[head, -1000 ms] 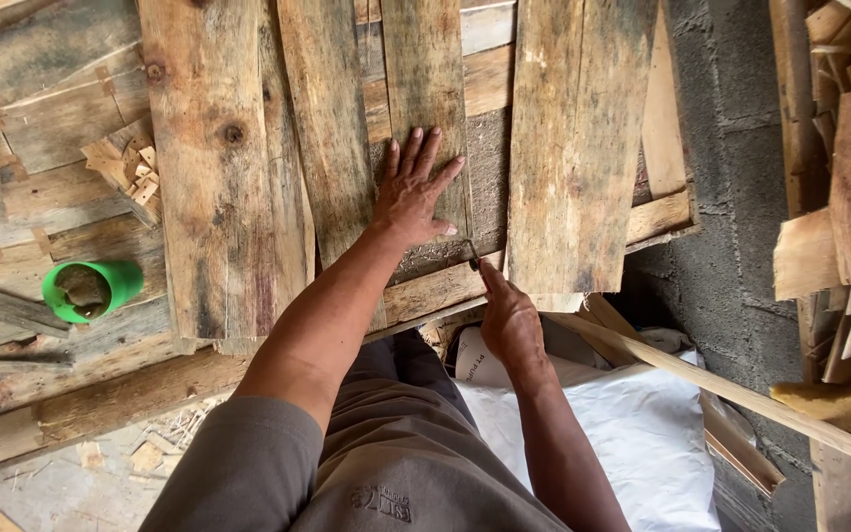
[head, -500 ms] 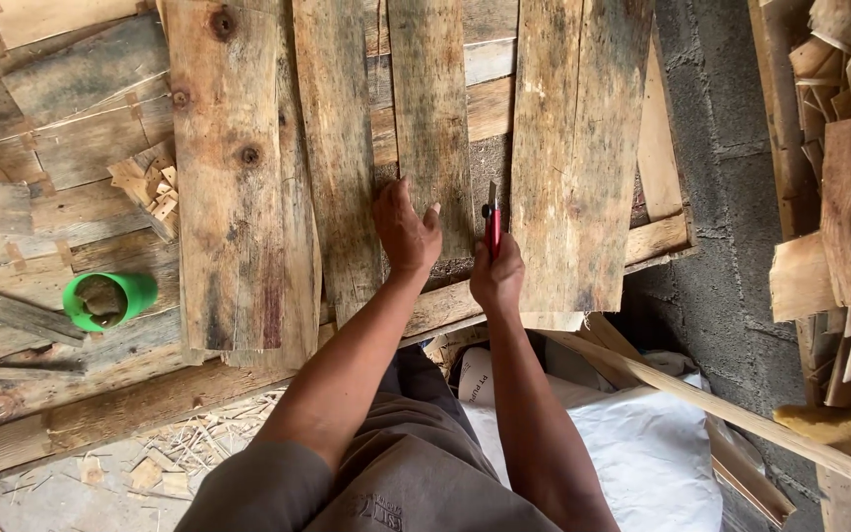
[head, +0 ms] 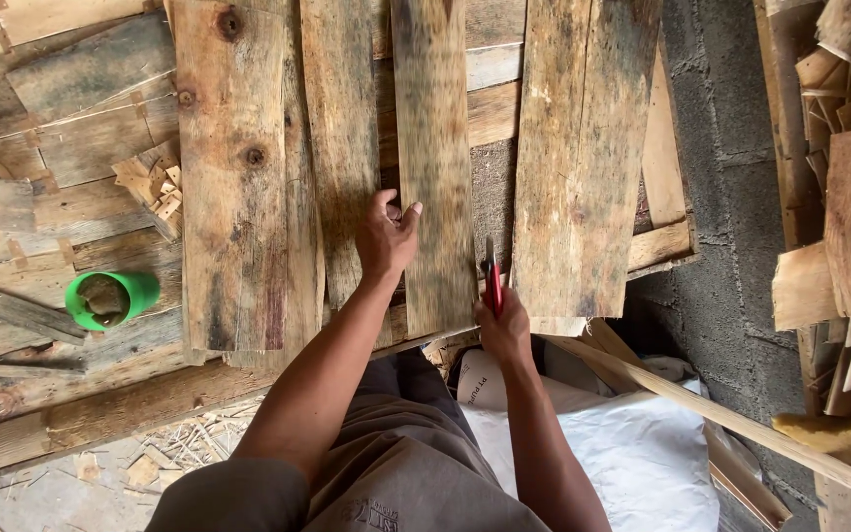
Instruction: Cutting and trimming wooden planks using a utility knife on a workbench.
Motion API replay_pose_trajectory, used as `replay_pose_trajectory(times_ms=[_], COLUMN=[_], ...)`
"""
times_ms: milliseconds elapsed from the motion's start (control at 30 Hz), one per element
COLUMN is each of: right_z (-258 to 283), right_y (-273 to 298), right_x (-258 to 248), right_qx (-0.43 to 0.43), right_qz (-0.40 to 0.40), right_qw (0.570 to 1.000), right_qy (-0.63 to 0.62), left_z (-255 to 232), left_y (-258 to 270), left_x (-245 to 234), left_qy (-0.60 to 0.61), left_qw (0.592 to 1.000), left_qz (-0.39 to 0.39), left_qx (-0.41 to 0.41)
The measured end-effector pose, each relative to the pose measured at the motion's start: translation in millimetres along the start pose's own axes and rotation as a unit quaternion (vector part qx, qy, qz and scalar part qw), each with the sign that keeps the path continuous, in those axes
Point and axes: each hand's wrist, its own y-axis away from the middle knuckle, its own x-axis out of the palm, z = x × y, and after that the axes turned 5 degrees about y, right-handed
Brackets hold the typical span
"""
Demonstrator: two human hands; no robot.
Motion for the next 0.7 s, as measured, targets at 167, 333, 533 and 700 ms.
replay_pose_trajectory(times_ms=[167,333,533,700], right_z=[-36.0,-52.8,2.9,76.4], right_y=[46.2,56.9,11.7,-63.8], right_x=[-8.4,-19.3,-25.2,4.7], right_qx=[-0.001,-0.052,-0.177,-0.291], right_qz=[0.026,0.014,-0.025,-0.075], right_qw=[0.998,0.979,0.963,0.946], right_qy=[0.059,0.196,0.200,0.124], left_z=[17.8,32.9,24.3,11.4], left_y=[-9.6,-42.7,-49.0,-47.6], left_x=[11.2,27.0,27.2,17.4], left_qy=[-0.118,-0.140,-0.249,-0.267], left_qw=[0.965,0.889,0.881,0.889], left_qz=[-0.071,-0.086,0.090,0.135], left_qx=[0.221,0.427,0.393,0.346])
